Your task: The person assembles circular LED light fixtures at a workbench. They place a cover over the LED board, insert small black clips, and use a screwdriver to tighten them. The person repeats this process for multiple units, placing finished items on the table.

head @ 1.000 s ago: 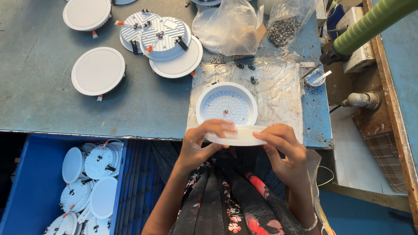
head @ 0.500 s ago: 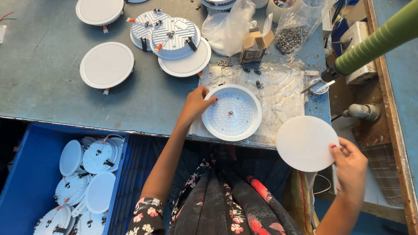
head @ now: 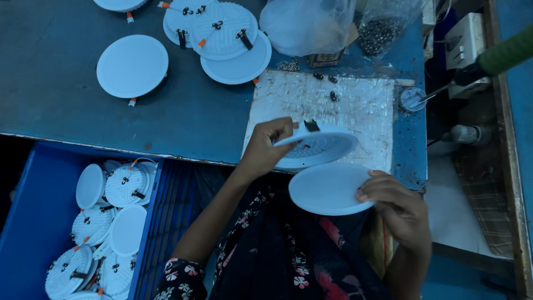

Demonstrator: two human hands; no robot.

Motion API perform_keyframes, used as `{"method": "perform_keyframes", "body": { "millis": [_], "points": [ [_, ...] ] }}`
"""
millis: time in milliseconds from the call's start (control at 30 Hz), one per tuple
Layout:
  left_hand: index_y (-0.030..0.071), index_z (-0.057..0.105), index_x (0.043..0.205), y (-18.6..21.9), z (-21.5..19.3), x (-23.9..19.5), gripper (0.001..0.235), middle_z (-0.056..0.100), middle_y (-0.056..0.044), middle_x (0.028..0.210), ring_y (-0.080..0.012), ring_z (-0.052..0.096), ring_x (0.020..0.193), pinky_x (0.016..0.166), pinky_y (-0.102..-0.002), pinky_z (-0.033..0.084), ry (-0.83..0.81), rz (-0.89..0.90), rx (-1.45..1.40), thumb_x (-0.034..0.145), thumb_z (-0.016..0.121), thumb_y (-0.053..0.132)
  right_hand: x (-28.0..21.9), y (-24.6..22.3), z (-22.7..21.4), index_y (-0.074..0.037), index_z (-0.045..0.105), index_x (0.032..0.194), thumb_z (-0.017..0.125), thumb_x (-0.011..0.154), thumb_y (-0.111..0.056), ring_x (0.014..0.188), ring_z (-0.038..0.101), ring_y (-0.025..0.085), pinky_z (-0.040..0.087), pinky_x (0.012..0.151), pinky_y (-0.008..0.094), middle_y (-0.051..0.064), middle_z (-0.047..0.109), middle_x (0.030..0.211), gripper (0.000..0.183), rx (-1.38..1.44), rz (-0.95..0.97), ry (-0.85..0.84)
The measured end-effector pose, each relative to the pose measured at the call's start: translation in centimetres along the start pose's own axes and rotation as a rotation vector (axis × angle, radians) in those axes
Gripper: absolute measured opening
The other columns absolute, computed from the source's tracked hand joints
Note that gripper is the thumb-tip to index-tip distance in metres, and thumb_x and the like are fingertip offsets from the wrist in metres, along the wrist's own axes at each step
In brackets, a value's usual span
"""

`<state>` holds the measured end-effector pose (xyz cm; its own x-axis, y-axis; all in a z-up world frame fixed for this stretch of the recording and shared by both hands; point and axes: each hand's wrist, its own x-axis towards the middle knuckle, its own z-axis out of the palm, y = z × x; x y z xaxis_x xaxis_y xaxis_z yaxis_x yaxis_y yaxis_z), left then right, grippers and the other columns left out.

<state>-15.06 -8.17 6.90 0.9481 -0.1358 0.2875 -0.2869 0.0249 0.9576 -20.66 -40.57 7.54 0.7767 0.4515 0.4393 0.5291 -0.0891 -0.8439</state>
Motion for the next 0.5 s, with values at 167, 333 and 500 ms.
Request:
{"method": "perform_keyframes", "body": {
  "millis": [167, 333, 500],
  "points": [
    [0.002, 0.042, 0.067, 2.0, 0.8, -2.5, 0.033, 0.042, -0.001, 0.059, -0.0056, 0.038, 0.061, 0.058, -0.027, 0.035, 0.058, -0.090, 0.212, 0.086, 0.068, -0.004, 1.1, -0.1, 2.9, -0.003, 0.074, 0.101, 0.060, 0.082, 0.014, 0.108, 0.072, 0.024, 0.040, 0.123, 0.050, 0.008, 0.076, 0.103, 0.030, 0.014, 0.030, 0.031],
    [-0.001, 0.042, 0.074, 2.8, 0.8, -3.3, 0.022, 0.048, -0.005, 0.069, -0.0076, 0.049, 0.070, 0.079, -0.027, 0.052, 0.011, 0.106, 0.197, 0.077, 0.062, -0.010, 1.2, 0.0, 3.6, -0.003, 0.074, 0.098, 0.060, 0.076, 0.015, 0.107, 0.073, 0.024, 0.042, 0.121, 0.050, 0.009, 0.076, 0.102, 0.031, -0.026, 0.050, 0.037],
    [-0.002, 0.045, 0.076, 2.9, 0.7, -3.3, 0.019, 0.047, -0.008, 0.069, -0.0115, 0.046, 0.067, 0.081, -0.027, 0.052, 0.015, 0.100, 0.223, 0.076, 0.061, -0.012, 1.6, 0.3, 4.0, -0.002, 0.074, 0.098, 0.060, 0.079, 0.014, 0.107, 0.073, 0.025, 0.042, 0.121, 0.050, 0.009, 0.076, 0.102, 0.028, -0.008, 0.004, 0.048]
  ]
}}
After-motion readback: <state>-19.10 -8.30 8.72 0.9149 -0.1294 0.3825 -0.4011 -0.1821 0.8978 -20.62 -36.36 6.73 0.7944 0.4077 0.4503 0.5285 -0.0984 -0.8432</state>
